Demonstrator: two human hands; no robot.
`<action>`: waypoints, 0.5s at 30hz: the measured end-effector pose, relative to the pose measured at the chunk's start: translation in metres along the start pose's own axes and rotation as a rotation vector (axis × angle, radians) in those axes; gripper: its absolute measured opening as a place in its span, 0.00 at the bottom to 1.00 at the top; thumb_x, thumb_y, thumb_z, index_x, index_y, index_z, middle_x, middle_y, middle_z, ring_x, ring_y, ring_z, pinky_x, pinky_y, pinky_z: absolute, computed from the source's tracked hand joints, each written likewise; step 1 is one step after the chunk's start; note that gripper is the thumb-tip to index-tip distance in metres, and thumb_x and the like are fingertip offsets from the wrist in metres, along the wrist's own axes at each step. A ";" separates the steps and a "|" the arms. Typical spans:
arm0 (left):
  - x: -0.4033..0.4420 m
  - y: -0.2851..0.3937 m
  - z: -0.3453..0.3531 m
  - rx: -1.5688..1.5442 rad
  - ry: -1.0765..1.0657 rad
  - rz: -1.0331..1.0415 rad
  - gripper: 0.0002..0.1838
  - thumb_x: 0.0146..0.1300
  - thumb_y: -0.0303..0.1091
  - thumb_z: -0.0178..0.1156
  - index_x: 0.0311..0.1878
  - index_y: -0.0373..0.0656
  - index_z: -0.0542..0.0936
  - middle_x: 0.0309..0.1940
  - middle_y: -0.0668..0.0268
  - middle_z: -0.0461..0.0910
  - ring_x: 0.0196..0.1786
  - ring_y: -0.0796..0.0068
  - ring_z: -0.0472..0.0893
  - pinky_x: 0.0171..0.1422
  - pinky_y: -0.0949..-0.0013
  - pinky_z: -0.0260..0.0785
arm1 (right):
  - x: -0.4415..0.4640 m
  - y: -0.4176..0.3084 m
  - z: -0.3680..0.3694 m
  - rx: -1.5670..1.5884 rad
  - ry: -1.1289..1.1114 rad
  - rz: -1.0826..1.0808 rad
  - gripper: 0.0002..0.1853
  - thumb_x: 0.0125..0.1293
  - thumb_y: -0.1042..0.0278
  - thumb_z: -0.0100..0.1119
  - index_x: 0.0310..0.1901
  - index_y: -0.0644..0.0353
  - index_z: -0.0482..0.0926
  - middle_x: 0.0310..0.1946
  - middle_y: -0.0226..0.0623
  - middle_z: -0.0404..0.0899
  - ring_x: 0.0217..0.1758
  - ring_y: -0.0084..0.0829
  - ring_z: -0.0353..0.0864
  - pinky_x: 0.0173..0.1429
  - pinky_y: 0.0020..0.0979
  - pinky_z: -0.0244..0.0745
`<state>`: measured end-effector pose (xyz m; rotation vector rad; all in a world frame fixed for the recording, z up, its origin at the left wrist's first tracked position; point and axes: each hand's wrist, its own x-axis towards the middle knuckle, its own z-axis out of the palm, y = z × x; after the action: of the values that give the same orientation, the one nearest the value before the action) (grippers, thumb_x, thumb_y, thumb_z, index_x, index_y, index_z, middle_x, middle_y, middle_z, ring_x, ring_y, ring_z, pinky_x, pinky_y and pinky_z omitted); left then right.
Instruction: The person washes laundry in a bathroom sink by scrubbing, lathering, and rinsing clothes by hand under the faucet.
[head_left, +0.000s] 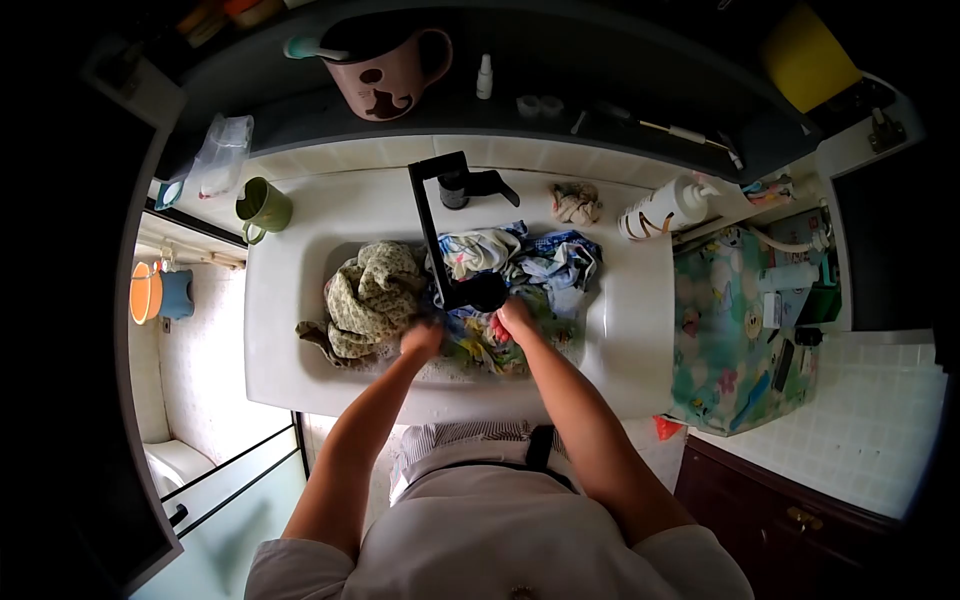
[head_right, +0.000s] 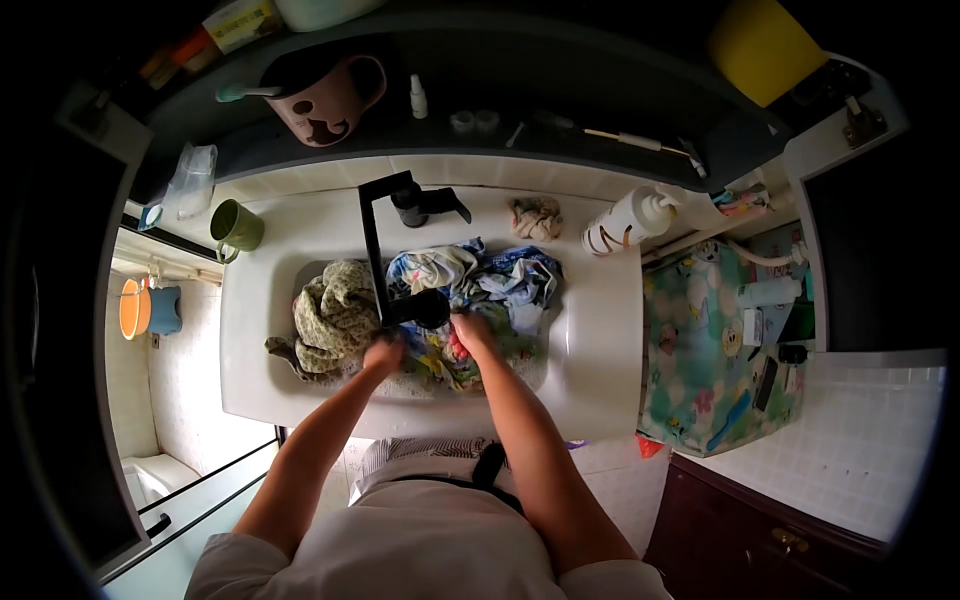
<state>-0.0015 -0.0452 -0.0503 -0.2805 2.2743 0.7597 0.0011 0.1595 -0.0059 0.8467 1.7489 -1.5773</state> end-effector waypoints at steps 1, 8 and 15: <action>-0.021 0.017 -0.015 -0.025 0.001 -0.002 0.25 0.54 0.51 0.42 0.39 0.39 0.76 0.41 0.49 0.74 0.48 0.50 0.72 0.50 0.59 0.63 | -0.004 -0.003 -0.002 0.019 -0.024 -0.021 0.22 0.54 0.55 0.42 0.12 0.65 0.70 0.07 0.40 0.68 0.07 0.32 0.67 0.11 0.29 0.61; -0.054 0.060 0.015 -0.493 -0.495 0.317 0.20 0.52 0.41 0.45 0.19 0.33 0.76 0.13 0.55 0.74 0.12 0.69 0.72 0.14 0.69 0.61 | -0.041 0.024 -0.008 -0.277 -0.514 0.170 0.16 0.54 0.59 0.46 0.15 0.58 0.72 0.07 0.35 0.68 0.06 0.24 0.64 0.09 0.25 0.49; -0.034 0.075 0.027 -0.595 -0.530 0.184 0.13 0.48 0.33 0.44 0.13 0.36 0.67 0.06 0.56 0.65 0.06 0.64 0.68 0.07 0.66 0.56 | -0.016 0.050 -0.004 -0.192 -0.388 0.181 0.15 0.50 0.65 0.42 0.12 0.61 0.72 0.08 0.40 0.70 0.08 0.30 0.68 0.10 0.29 0.57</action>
<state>0.0084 0.0308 -0.0094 -0.1164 1.5529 1.4167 0.0510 0.1662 -0.0222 0.5455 1.4714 -1.3262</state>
